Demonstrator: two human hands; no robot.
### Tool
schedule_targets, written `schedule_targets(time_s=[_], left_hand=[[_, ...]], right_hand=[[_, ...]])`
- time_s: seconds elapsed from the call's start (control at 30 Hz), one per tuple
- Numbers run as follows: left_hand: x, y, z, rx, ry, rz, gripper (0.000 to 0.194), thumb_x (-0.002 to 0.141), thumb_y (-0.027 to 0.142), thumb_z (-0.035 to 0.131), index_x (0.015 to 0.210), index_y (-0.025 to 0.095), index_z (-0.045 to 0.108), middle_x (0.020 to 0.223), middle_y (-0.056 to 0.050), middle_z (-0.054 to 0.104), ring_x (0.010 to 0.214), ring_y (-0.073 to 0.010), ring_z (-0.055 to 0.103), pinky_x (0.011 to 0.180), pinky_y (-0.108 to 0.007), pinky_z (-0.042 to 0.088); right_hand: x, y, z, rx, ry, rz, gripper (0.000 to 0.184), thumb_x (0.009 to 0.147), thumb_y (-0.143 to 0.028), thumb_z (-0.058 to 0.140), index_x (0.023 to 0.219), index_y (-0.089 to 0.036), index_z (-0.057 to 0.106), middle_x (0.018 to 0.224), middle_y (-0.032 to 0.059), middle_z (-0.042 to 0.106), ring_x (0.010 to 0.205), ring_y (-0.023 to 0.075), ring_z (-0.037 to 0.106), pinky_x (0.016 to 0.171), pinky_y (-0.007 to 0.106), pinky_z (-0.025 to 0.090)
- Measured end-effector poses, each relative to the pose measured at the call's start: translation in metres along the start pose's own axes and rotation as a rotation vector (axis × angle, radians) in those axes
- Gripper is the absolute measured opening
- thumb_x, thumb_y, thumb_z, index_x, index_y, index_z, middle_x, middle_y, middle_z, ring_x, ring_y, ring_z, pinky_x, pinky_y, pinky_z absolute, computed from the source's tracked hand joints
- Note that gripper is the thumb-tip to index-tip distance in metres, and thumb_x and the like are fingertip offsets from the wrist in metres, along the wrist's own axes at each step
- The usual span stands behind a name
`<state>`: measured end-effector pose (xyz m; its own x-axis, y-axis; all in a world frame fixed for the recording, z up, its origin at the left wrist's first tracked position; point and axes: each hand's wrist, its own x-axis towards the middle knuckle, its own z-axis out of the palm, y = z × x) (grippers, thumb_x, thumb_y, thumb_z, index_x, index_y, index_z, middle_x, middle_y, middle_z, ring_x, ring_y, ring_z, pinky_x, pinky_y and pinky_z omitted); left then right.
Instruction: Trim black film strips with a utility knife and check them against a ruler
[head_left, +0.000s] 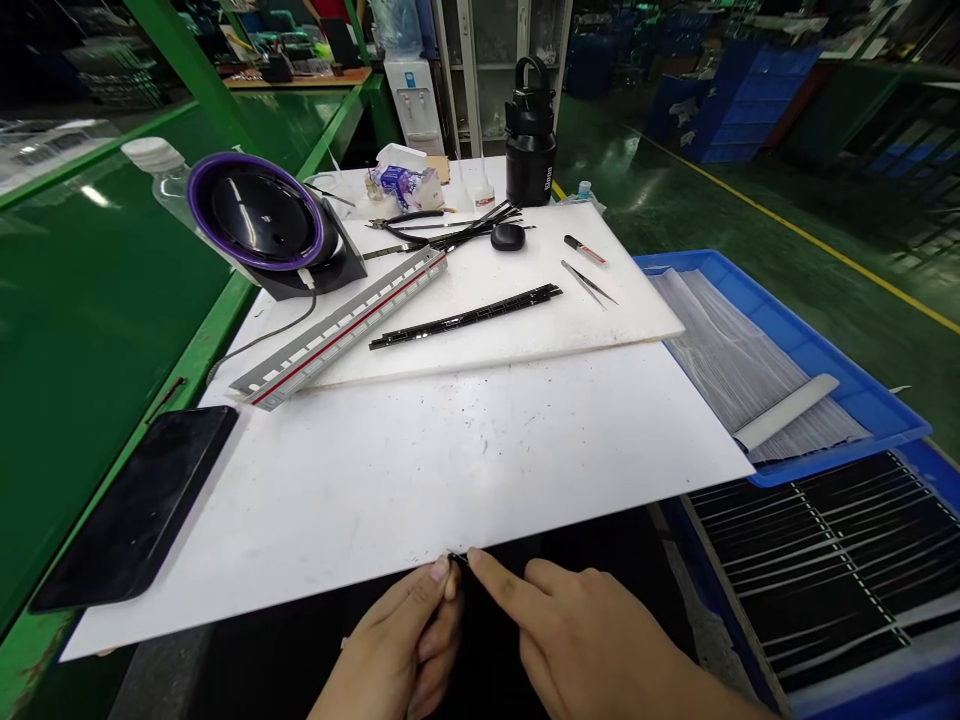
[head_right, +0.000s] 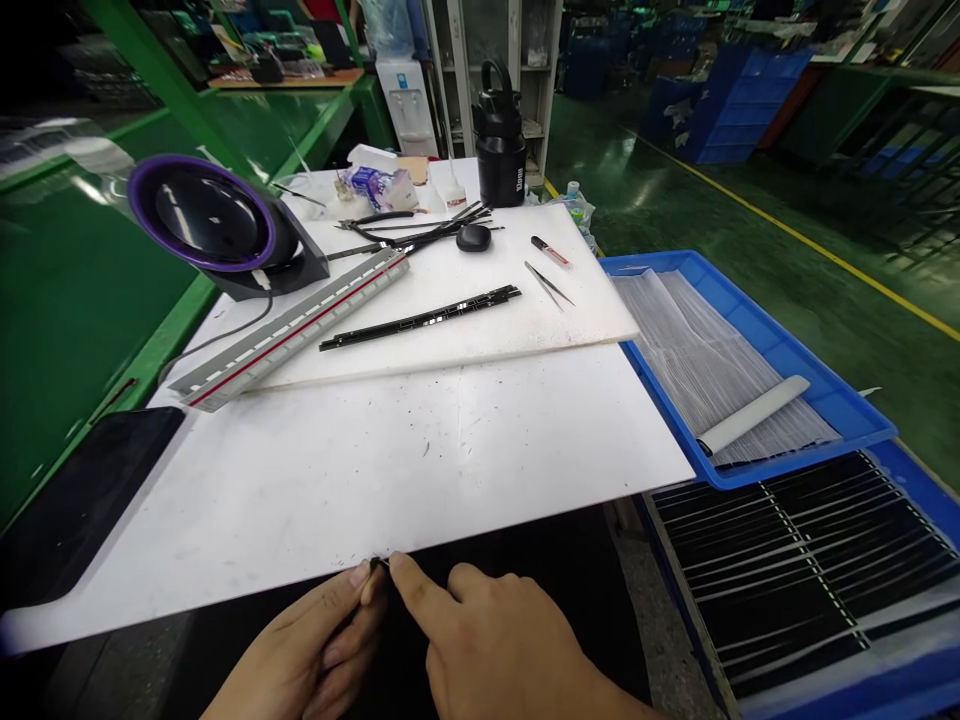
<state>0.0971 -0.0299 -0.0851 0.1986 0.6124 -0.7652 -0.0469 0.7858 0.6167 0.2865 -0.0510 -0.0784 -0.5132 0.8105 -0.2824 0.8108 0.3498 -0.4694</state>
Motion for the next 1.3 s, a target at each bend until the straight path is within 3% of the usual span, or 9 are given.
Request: schedule_targets(time_s=[0.27,0.5,0.67,0.8,1.03,1.3], left_hand=[[-0.001,-0.002,0.000,-0.017,0.021,0.004,0.057,0.068,0.070,0.072,0.062,0.019,0.049,0.051,0.008,0.033,0.043,-0.0056,0.020,0.039,-0.022,0.016],[0.001,-0.003,-0.005,-0.001,0.000,0.012,0.052,0.076,0.067,0.067,0.066,0.019,0.051,0.054,0.007,0.034,0.044,-0.0058,0.020,0.040,-0.021,0.017],[-0.007,0.000,-0.006,-0.022,-0.038,-0.009,0.048,0.078,0.065,0.067,0.070,0.019,0.055,0.052,0.007,0.036,0.041,-0.0047,0.021,0.039,-0.020,0.016],[-0.015,0.001,-0.006,-0.048,-0.089,-0.026,0.043,0.075,0.059,0.073,0.078,0.018,0.064,0.056,0.005,0.047,0.039,-0.0033,0.023,0.039,-0.020,0.015],[-0.014,0.003,-0.015,-0.007,-0.002,-0.003,0.040,0.082,0.055,0.068,0.091,0.017,0.068,0.065,0.001,0.050,0.053,-0.0092,0.035,0.046,-0.020,0.029],[-0.006,0.001,-0.012,-0.056,-0.057,-0.087,0.041,0.083,0.059,0.065,0.083,0.018,0.061,0.061,0.006,0.037,0.047,-0.0050,0.021,0.044,-0.019,0.016]], right_hand=[[0.003,-0.007,-0.002,-0.132,-0.084,0.037,0.080,0.085,-0.015,0.048,0.157,-0.032,0.018,0.092,0.0033,0.068,0.056,0.0218,0.067,0.042,0.031,0.013],[0.000,-0.008,0.003,-0.209,-0.015,0.026,0.078,0.086,-0.015,0.049,0.157,-0.029,0.019,0.088,0.0044,0.067,0.051,0.0196,0.064,0.042,0.033,0.011],[-0.006,0.002,0.001,-0.035,0.062,0.029,0.070,0.091,-0.017,0.042,0.157,-0.031,0.024,0.090,0.0034,0.067,0.058,0.0215,0.065,0.046,0.031,0.025],[-0.015,0.011,0.000,0.201,0.158,0.050,0.069,0.093,-0.014,0.035,0.158,-0.031,0.020,0.092,0.0029,0.066,0.068,0.0201,0.064,0.056,0.031,0.038],[-0.016,0.012,0.003,0.266,0.143,0.032,0.074,0.089,-0.011,0.036,0.159,-0.029,0.020,0.096,0.0047,0.066,0.071,0.0210,0.064,0.059,0.032,0.040],[-0.006,0.005,-0.001,0.105,0.061,-0.020,0.072,0.088,-0.014,0.041,0.157,-0.028,0.027,0.092,0.0046,0.070,0.071,0.0229,0.067,0.056,0.031,0.036]])
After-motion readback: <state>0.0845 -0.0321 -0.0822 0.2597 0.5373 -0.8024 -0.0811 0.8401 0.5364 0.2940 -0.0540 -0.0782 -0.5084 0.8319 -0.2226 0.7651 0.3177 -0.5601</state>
